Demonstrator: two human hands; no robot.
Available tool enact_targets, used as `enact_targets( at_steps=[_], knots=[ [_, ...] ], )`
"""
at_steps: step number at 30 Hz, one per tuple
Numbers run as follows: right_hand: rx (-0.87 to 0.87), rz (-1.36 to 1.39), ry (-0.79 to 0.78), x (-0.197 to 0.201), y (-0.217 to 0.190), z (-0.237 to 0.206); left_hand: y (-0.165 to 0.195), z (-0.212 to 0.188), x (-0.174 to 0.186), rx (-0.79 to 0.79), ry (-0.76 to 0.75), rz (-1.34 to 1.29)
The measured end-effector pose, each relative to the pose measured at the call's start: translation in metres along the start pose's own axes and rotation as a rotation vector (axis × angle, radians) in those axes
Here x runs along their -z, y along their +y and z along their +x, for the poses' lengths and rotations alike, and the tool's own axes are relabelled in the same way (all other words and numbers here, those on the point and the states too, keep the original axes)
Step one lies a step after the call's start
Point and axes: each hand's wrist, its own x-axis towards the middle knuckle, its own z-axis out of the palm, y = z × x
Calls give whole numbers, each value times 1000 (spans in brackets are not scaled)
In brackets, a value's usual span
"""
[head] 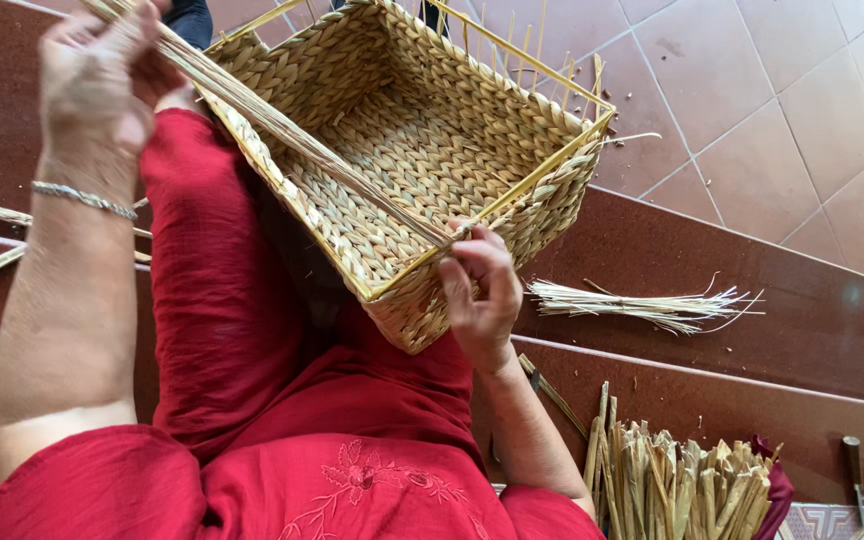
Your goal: The person weaves a rectangular basket by hand, interlacing long dried palm strips through the vertical frame. They repeatedly pull and tuck the strips to build up the basket walls, occasionally adjusting the basket's position on their lap.
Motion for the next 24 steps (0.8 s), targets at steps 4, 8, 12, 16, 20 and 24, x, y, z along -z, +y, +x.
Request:
enact_targets(
  at_steps=[4,8,12,16,20,24],
  knots=[
    [317,-334,-29,2,-8,-6,6,17,9,-196,-34,182],
    [337,-421,-49,5,-9,-7,14,21,13,-264,-98,522],
    [271,-468,-88,9,-9,-9,33,21,26,-246,-393,621],
    [362,-477,-65,7,-10,-7,45,24,38,-331,-479,910],
    [362,-489,-76,6,-15,-3,43,22,42,-364,-289,913],
    [339,-523,-87,8,-18,-1,15,11,24,-326,-335,385]
  ],
)
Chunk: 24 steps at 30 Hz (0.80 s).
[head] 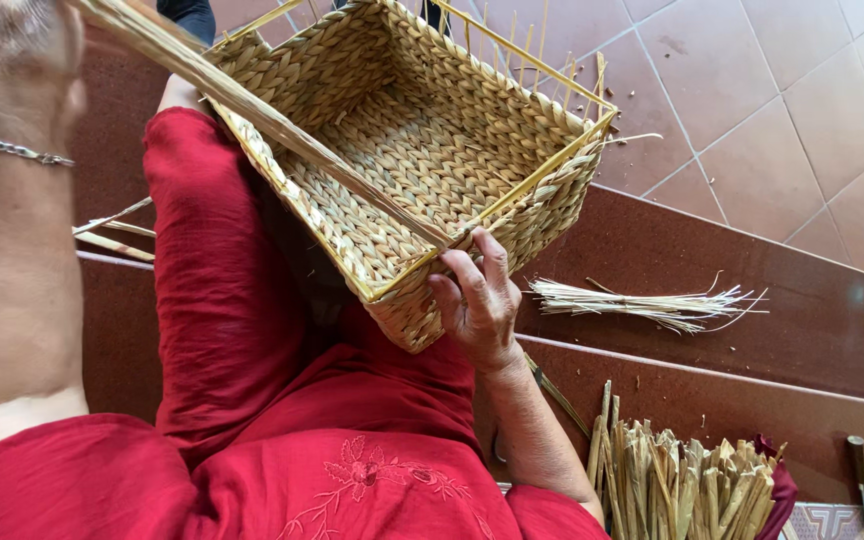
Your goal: The person weaves a rectangular basket by hand, interlacing long dried palm strips through the vertical frame. They repeatedly pull and tuck the strips to build up the basket walls, occasionally adjusting the basket's position on their lap.
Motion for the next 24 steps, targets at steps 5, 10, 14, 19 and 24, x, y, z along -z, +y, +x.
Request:
enact_targets(
  at_steps=[5,10,14,19,24],
  knots=[
    [0,3,15,-2,2,-2,-6,-5,-92,229,-320,-539],
    [13,-34,24,-3,4,-3,7,-14,-191,671,-589,-453],
    [-13,-20,20,-2,1,-3,18,-18,-210,786,-706,-330],
    [-13,8,40,-1,-5,-1,13,-17,-212,799,-671,-370],
    [-97,82,55,0,-10,1,-1,-12,-215,892,-720,-415]
  ],
)
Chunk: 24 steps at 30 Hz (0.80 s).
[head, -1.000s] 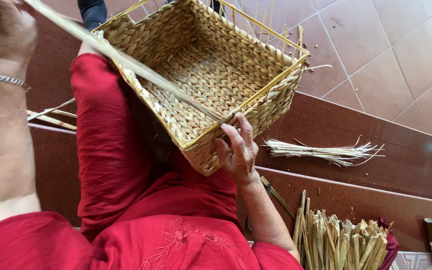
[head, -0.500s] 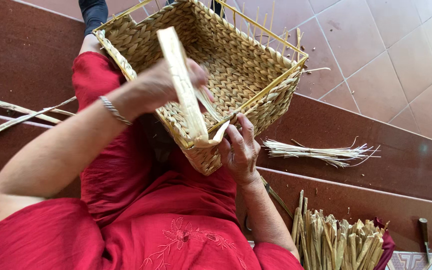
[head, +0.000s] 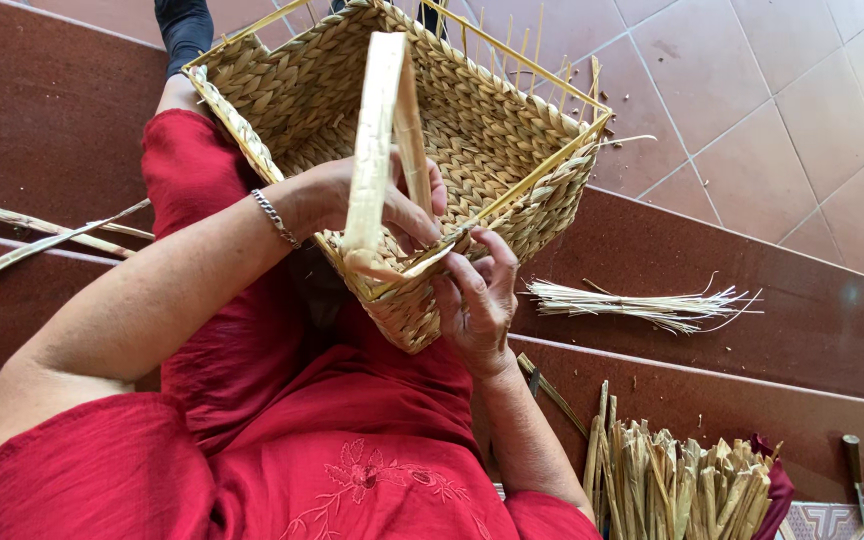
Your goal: The person weaves a rectangular basket by hand, interlacing long dried palm strips through the vertical frame. They repeatedly pull and tuck the strips to build up the basket walls, occasionally adjusting the basket's position on their lap.
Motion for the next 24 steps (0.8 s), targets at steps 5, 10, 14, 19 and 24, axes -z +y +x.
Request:
enact_targets(
  at_steps=[5,10,14,19,24],
  knots=[
    [-57,33,37,-1,-1,-2,-8,10,-2,-23,40,104],
    [-232,212,44,-8,3,0,-13,10,-7,-29,77,223],
    [-219,180,56,-6,-2,3,-13,2,0,-210,-9,196],
    [-260,182,56,-3,-11,10,-19,15,-6,12,74,227],
    [-276,131,48,2,-16,18,-22,13,-7,-82,87,257]
  ],
)
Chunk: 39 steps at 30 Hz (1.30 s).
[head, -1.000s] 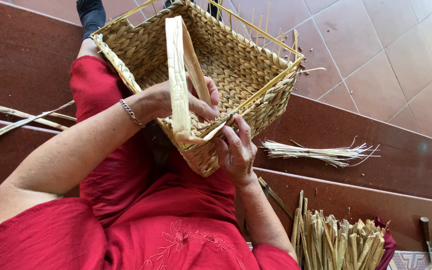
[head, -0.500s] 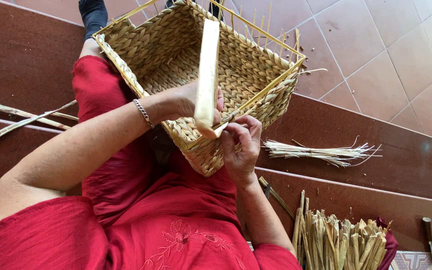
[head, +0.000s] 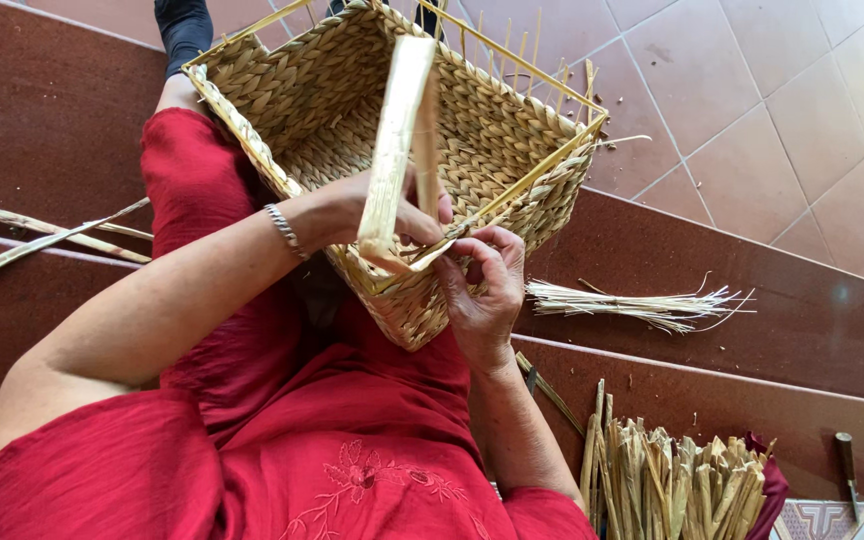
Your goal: The person weaves a rectangular basket by hand, interlacing long dried palm strips through the vertical frame. They repeatedly pull and tuck the strips to build up the basket walls, occasionally adjusting the basket's position on their lap.
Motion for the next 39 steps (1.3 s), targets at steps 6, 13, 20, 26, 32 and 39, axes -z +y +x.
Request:
enact_targets(
  at_steps=[6,13,20,26,32,39],
  knots=[
    [107,-61,25,2,-6,5,-1,-24,5,-20,2,-210],
    [-21,272,-99,19,8,-12,-2,-33,-1,-147,-116,-136],
    [-564,369,-692,111,41,-69,-4,-34,-5,-170,-226,-242],
    [-834,221,-726,153,50,-115,-4,-37,-6,-172,-270,-221],
    [-1030,-140,-991,155,69,-160,3,-46,-7,-173,-170,-1],
    [-1188,-678,-1387,158,83,-220,-4,-43,-3,-147,-187,-111]
  ],
)
